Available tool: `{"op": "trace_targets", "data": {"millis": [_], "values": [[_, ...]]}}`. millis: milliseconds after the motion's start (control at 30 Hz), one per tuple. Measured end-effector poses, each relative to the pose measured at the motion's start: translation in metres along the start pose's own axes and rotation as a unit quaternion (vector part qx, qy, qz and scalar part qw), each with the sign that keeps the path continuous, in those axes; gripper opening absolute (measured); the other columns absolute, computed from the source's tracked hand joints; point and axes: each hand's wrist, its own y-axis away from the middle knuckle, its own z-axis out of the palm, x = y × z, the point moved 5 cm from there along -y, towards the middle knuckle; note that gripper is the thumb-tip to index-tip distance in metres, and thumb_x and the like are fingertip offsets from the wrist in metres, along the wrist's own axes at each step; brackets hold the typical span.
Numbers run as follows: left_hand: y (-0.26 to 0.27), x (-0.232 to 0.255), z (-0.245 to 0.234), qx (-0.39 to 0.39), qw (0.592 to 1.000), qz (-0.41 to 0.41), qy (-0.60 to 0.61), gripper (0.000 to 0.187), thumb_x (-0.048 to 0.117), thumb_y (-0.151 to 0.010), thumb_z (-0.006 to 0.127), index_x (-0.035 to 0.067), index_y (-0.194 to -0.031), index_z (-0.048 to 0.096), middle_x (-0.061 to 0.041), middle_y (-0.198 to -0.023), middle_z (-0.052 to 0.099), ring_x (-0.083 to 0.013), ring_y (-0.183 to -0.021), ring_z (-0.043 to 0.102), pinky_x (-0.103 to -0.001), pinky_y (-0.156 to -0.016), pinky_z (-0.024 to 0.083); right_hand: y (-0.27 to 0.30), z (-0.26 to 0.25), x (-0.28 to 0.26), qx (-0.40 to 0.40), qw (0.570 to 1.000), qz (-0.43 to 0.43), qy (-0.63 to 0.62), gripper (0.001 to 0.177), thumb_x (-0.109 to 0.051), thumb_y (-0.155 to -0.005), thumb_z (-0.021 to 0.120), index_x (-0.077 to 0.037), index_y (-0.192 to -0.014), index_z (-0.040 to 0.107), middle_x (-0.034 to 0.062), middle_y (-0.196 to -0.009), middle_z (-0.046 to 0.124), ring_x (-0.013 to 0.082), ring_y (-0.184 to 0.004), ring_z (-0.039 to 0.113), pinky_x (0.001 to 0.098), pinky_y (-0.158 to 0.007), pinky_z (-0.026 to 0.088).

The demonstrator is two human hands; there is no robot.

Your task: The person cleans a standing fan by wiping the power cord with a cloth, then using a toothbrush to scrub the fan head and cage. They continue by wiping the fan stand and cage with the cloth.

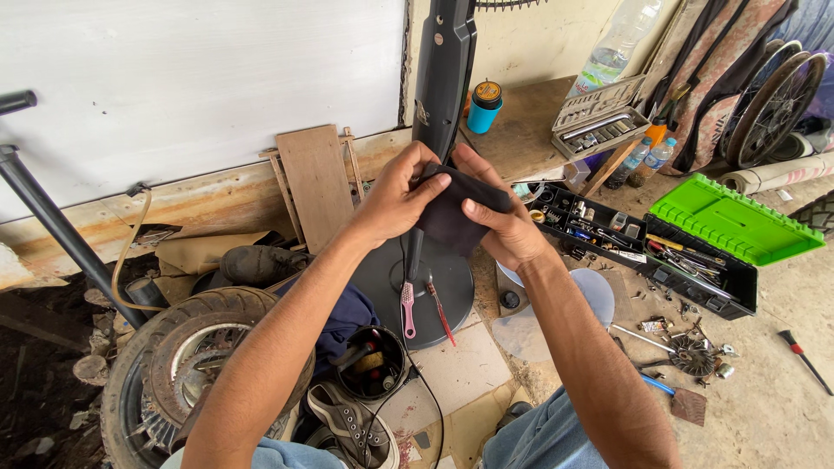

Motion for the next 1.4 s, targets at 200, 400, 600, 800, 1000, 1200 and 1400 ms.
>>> {"op": "trace_targets", "data": {"millis": [200,400,600,800,1000,1200,1400], "values": [[-0.007,0.005,0.0,0.073,0.991,0.049,-0.101,0.023,0.014,-0.101,0.075,0.005,-0.095,0.055,-0.001,-0.065,0.052,-0.0058,-0.059,0.045,-0.026,-0.055,0.035,0.0,0.016,0.006,0.063,0.993,0.046,-0.086,0.058,-0.017,-0.096,0.07,-0.01,-0.15,0.052,0.0077,-0.139,0.063,0.0179,-0.125,0.061,0.0359,-0.107,0.05],[-0.032,0.009,-0.006,0.166,0.979,0.02,-0.117,0.022,0.018,-0.096,0.077,0.005,-0.098,0.06,0.0,-0.064,0.062,-0.0059,-0.051,0.054,-0.024,-0.047,0.04,-0.005,-0.018,0.0,0.193,0.977,0.015,-0.089,0.038,-0.013,-0.099,0.063,-0.007,-0.136,0.064,0.007,-0.124,0.07,0.0188,-0.109,0.068,0.0359,-0.093,0.057],[-0.064,0.033,-0.024,0.229,0.96,0.081,-0.136,0.027,0.018,-0.097,0.074,0.007,-0.116,0.059,-0.006,-0.102,0.071,-0.0128,-0.086,0.069,-0.028,-0.065,0.058,-0.042,-0.055,-0.018,0.262,0.958,-0.061,-0.097,0.032,-0.007,-0.098,0.059,-0.002,-0.129,0.067,0.0095,-0.119,0.072,0.0219,-0.105,0.071,0.0368,-0.093,0.059],[-0.103,0.047,-0.035,0.233,0.927,0.176,-0.237,0.067,0.008,-0.096,0.077,0.012,-0.151,0.039,-0.018,-0.147,0.054,-0.0301,-0.135,0.054,-0.045,-0.104,0.052,-0.109,-0.063,-0.081,0.27,0.929,-0.255,0.003,0.035,-0.008,-0.102,0.058,0.002,-0.136,0.062,0.0099,-0.128,0.07,0.0185,-0.114,0.068,0.0326,-0.099,0.055],[-0.149,0.013,-0.039,0.155,0.957,0.139,-0.203,0.117,-0.001,-0.079,0.081,0.02,-0.166,0.007,-0.018,-0.159,0.046,-0.035,-0.144,0.052,-0.047,-0.115,0.048,-0.165,-0.016,-0.108,0.238,0.846,-0.403,0.255,0.04,-0.008,-0.109,0.058,0.0,-0.148,0.055,0.018,-0.145,0.064,0.0208,-0.13,0.062,0.0364,-0.112,0.051],[-0.159,-0.009,-0.04,0.127,0.957,0.099,-0.243,0.138,-0.003,-0.067,0.09,0.026,-0.162,-0.006,-0.02,-0.163,0.034,-0.0364,-0.145,0.045,-0.046,-0.109,0.045,-0.154,-0.012,-0.078,0.139,0.736,-0.43,0.504,0.052,-0.003,-0.104,0.056,-0.004,-0.155,0.046,0.0241,-0.156,0.048,0.0374,-0.142,0.055,0.0426,-0.116,0.05],[-0.157,-0.009,-0.034,0.114,0.957,0.093,-0.249,0.147,-0.002,-0.062,0.096,0.028,-0.161,-0.01,-0.019,-0.165,0.031,-0.0356,-0.147,0.043,-0.046,-0.11,0.046,-0.137,-0.022,-0.081,0.066,0.658,-0.466,0.589,0.062,0.003,-0.099,0.053,-0.007,-0.159,0.041,0.0228,-0.163,0.039,0.0405,-0.151,0.044,0.0482,-0.124,0.042]]}}
